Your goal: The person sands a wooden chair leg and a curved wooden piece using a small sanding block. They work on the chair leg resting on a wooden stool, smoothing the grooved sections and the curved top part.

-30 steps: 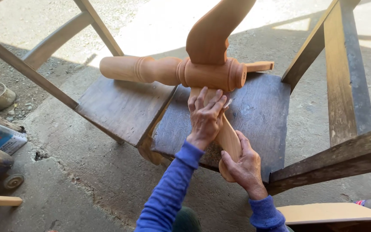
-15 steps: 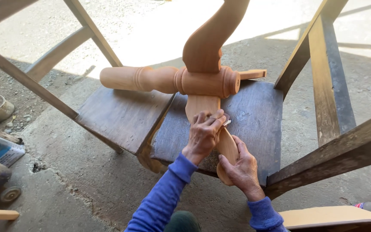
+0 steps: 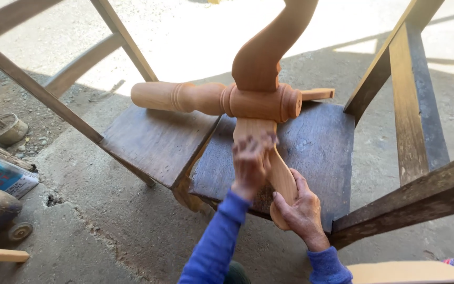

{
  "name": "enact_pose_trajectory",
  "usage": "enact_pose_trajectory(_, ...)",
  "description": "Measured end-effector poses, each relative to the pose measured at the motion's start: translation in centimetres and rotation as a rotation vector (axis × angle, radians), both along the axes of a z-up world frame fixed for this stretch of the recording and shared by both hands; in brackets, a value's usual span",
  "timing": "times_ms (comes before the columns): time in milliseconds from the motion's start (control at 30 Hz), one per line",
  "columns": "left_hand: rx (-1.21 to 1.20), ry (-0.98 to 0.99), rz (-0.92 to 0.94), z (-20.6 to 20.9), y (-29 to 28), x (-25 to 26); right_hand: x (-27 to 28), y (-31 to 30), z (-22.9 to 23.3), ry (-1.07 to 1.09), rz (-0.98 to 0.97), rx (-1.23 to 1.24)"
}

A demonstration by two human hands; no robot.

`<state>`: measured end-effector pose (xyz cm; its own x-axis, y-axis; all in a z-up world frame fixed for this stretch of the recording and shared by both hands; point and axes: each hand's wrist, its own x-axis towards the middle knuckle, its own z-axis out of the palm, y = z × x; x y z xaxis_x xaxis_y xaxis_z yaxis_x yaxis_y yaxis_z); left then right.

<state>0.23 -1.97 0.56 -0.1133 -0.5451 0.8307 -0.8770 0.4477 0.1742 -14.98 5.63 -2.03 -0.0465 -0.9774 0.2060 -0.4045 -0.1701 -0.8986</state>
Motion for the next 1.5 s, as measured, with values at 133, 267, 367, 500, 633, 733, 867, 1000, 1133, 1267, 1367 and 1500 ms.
enact_pose_trajectory(133,-0.015,0.056,0.069,1.4,-3.2,0.4,0.0,-0.1,-0.3,0.007,-0.003,-0.014)
enact_pose_trajectory(267,0.03,-0.077,0.15,3.0,-2.8,-0.3,0.2,-0.2,-0.1,-0.022,-0.011,0.04)
enact_pose_trajectory(367,0.05,-0.033,0.097,2.6,-3.5,-1.2,0.2,-0.2,-0.3,-0.027,-0.01,0.037)
enact_pose_trajectory(500,0.049,0.042,0.004,-0.4,-2.2,-0.9,0.1,-0.3,-0.1,-0.026,-0.002,0.046)
enact_pose_trajectory(633,-0.011,0.036,-0.112,-0.2,2.8,-0.6,0.1,-0.9,-0.6,-0.037,0.009,-0.024)
enact_pose_trajectory(733,-0.05,0.046,-0.103,-1.0,-0.1,0.4,0.2,-0.6,-0.4,-0.03,0.019,0.063)
enact_pose_trajectory(867,-0.038,0.093,0.001,0.5,-5.1,1.7,0.2,-0.3,-0.1,-0.048,0.014,0.052)
enact_pose_trajectory(1000,-0.005,0.069,-0.12,-2.8,-0.1,1.9,0.3,-0.4,-0.4,-0.054,-0.004,0.024)
enact_pose_trajectory(1133,-0.013,0.053,-0.13,-2.1,-0.6,2.1,0.2,-0.7,-0.6,-0.015,0.0,0.014)
enact_pose_trajectory(1267,0.009,0.108,-0.048,-0.6,-5.3,3.2,0.2,-0.2,-0.1,-0.026,0.009,0.018)
enact_pose_trajectory(1367,0.019,0.15,-0.1,-0.6,-2.8,3.4,0.2,-0.1,-0.2,-0.034,0.009,-0.005)
enact_pose_trajectory(1500,-0.02,0.082,-0.211,-3.7,0.4,3.5,0.3,-0.8,-0.5,-0.019,0.003,0.007)
